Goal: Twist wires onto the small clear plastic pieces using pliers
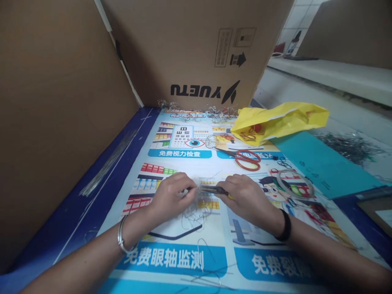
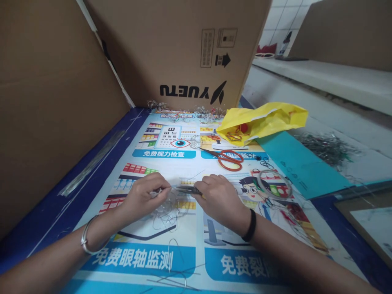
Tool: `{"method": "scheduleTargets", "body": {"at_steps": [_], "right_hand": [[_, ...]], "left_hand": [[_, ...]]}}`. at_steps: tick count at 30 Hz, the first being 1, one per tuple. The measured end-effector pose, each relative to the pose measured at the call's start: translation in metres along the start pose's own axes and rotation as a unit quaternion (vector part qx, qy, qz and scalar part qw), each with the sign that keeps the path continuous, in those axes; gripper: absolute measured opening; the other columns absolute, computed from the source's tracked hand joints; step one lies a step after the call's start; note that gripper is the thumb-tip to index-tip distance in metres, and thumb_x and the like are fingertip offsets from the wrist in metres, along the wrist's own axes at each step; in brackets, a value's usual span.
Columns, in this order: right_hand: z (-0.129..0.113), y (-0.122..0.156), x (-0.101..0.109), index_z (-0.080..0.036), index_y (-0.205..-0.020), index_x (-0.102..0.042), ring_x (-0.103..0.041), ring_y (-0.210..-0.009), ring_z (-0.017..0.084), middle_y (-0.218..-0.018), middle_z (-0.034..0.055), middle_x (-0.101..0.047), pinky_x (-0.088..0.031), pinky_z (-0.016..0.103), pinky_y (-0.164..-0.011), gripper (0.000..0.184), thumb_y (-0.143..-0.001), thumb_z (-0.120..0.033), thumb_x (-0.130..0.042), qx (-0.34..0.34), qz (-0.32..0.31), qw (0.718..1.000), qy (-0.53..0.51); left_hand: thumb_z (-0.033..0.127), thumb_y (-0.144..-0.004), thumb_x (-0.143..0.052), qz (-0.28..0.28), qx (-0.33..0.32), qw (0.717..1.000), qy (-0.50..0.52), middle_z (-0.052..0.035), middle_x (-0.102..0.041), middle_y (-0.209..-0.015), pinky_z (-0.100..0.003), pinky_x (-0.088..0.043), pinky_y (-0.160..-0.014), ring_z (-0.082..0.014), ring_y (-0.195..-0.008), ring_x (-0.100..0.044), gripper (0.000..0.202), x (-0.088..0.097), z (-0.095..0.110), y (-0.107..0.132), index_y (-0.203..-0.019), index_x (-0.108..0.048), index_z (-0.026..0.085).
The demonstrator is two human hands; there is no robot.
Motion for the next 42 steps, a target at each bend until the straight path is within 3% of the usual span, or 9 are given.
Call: {"method": "scheduleTargets", "body": {"at_steps": [5,11,21,35,42], "right_hand": [[-0.016,0.006,0.015,-0.019,-0.086,-0.064,-0.051,-0.072,0.019,-0.076,0.0040,-0.061,-0.030,0.030,-0.067,0.012,-0.081,-0.028,-0.058,0.032,0.014,0.999,0.028],[-0.019,0.008,0.005,-0.018,-0.078,-0.062,-0.049,-0.070,0.021,-0.073,0.0061,-0.060,-0.025,0.033,-0.063,0.004,-0.079,-0.019,-0.058,0.026,-0.005,0.992,0.127],[-0.013,0.009,0.000,-0.020,-0.072,-0.061,-0.052,-0.064,0.017,-0.069,0.0022,-0.063,-0.024,0.030,-0.060,0.006,-0.078,-0.021,-0.061,0.042,-0.036,0.995,0.078],[-0.012,0.004,-0.005,-0.019,-0.078,-0.065,-0.056,-0.066,0.016,-0.072,0.0029,-0.066,-0.029,0.028,-0.060,0.010,-0.081,-0.025,-0.059,0.015,-0.053,0.997,0.047],[-0.016,-0.003,-0.007,-0.019,-0.080,-0.064,-0.054,-0.066,0.015,-0.071,0.0020,-0.064,-0.027,0.029,-0.061,0.006,-0.080,-0.022,-0.058,0.035,-0.048,0.997,0.043]], "left_hand": [[0.012,-0.079,-0.050,0.039,-0.010,0.998,-0.057,-0.0020,-0.058,-0.062,-0.026,-0.039,-0.057,-0.0128,-0.062,-0.051,0.015,0.001,0.002,0.004,-0.069,-0.059,0.016],[0.013,-0.080,-0.049,0.063,-0.015,0.993,-0.098,-0.0022,-0.058,-0.065,-0.027,-0.040,-0.060,-0.0134,-0.064,-0.051,0.013,-0.001,0.001,0.008,-0.073,-0.059,0.017],[0.014,-0.081,-0.049,0.058,-0.031,0.993,-0.100,-0.0026,-0.057,-0.064,-0.027,-0.040,-0.059,-0.0137,-0.063,-0.051,0.013,-0.002,0.005,0.009,-0.072,-0.058,0.017],[0.014,-0.085,-0.047,-0.035,-0.085,0.995,0.050,-0.0037,-0.059,-0.070,-0.029,-0.042,-0.064,-0.0142,-0.068,-0.052,0.010,-0.006,0.014,0.005,-0.081,-0.056,0.016],[0.017,-0.088,-0.044,-0.087,-0.079,0.984,0.131,-0.0048,-0.063,-0.082,-0.035,-0.043,-0.080,-0.0172,-0.084,-0.055,0.013,-0.007,0.012,0.001,-0.089,-0.057,0.019]]}}
Point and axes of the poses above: each hand's wrist, its own y-axis away from the middle knuckle, its own x-axis out of the back of the hand, z = x × y, the point moved 4 cm from there along -y, towards the middle knuckle
